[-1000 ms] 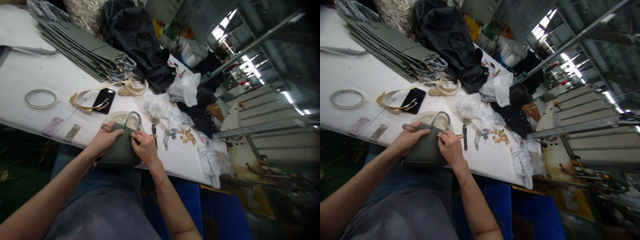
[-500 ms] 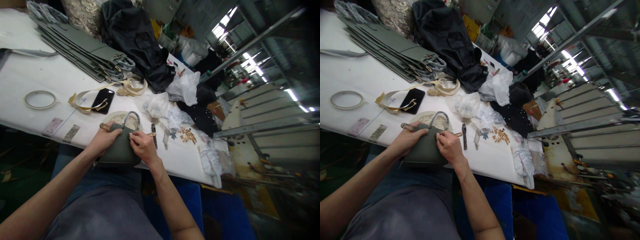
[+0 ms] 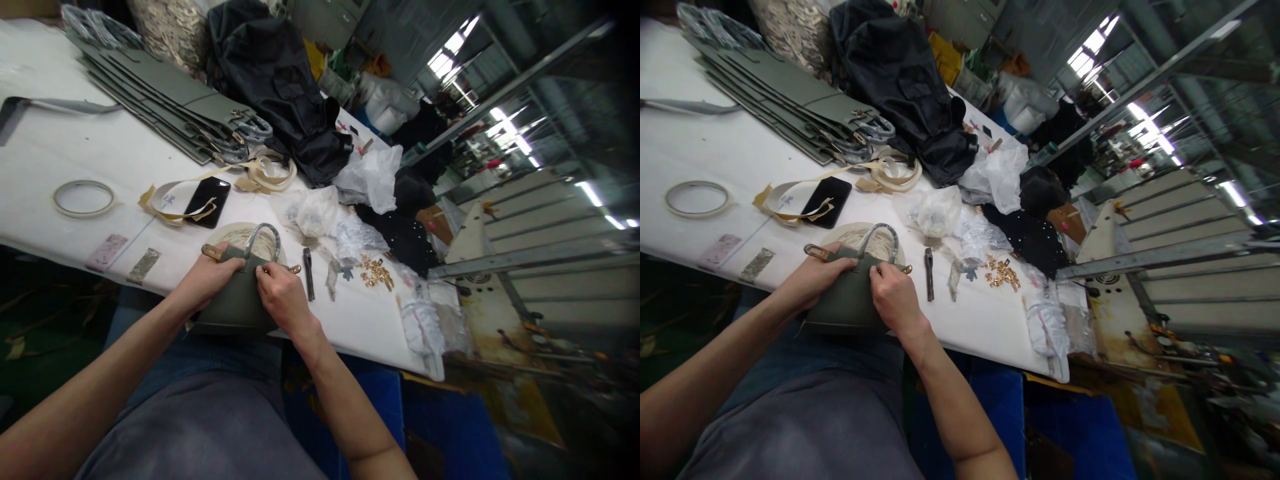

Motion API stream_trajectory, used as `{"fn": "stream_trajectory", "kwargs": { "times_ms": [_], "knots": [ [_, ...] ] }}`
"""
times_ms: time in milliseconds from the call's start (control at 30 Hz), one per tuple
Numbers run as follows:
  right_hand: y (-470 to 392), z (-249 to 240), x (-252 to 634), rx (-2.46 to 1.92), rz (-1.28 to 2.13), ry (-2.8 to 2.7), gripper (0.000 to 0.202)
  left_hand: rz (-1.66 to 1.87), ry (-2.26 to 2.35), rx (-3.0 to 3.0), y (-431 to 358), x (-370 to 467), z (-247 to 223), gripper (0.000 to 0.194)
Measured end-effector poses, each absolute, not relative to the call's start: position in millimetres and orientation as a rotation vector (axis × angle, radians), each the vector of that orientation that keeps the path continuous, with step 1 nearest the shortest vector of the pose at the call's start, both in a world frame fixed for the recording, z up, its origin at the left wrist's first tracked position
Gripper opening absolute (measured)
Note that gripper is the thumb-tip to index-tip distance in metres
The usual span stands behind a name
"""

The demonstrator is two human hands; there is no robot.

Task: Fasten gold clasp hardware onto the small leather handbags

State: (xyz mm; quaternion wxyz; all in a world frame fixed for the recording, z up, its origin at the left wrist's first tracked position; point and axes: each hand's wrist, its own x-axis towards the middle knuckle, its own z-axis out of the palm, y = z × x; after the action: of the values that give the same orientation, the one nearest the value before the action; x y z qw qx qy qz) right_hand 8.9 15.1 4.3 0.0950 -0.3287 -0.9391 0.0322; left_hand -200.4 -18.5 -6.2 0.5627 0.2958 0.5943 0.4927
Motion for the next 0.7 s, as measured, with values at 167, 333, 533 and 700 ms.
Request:
{"fn": "stream_trajectory", "kwargs": {
  "times_ms": [167, 333, 533, 700],
  "knots": [
    [19.0, 1.3, 12.7, -0.967, 0.156, -2.747, 0.019, 1.050, 1.485, 0.858, -12.7, -205.0, 1.4, 0.033],
    [20.9, 0.7, 14.2, -0.993, 0.224, -2.675, 0.020, 1.034, 1.555, 1.044, -12.5, -204.3, 12.4, 0.027],
    [26.0, -0.2, 17.7, -0.998, 0.337, -2.599, 0.023, 1.111, 1.491, 0.923, -19.1, -200.2, 5.7, 0.031],
    [26.3, -4.0, 17.8, -1.003, 0.400, -2.506, 0.020, 1.135, 1.440, 0.862, -21.5, -203.6, -8.5, 0.032]
  ]
}}
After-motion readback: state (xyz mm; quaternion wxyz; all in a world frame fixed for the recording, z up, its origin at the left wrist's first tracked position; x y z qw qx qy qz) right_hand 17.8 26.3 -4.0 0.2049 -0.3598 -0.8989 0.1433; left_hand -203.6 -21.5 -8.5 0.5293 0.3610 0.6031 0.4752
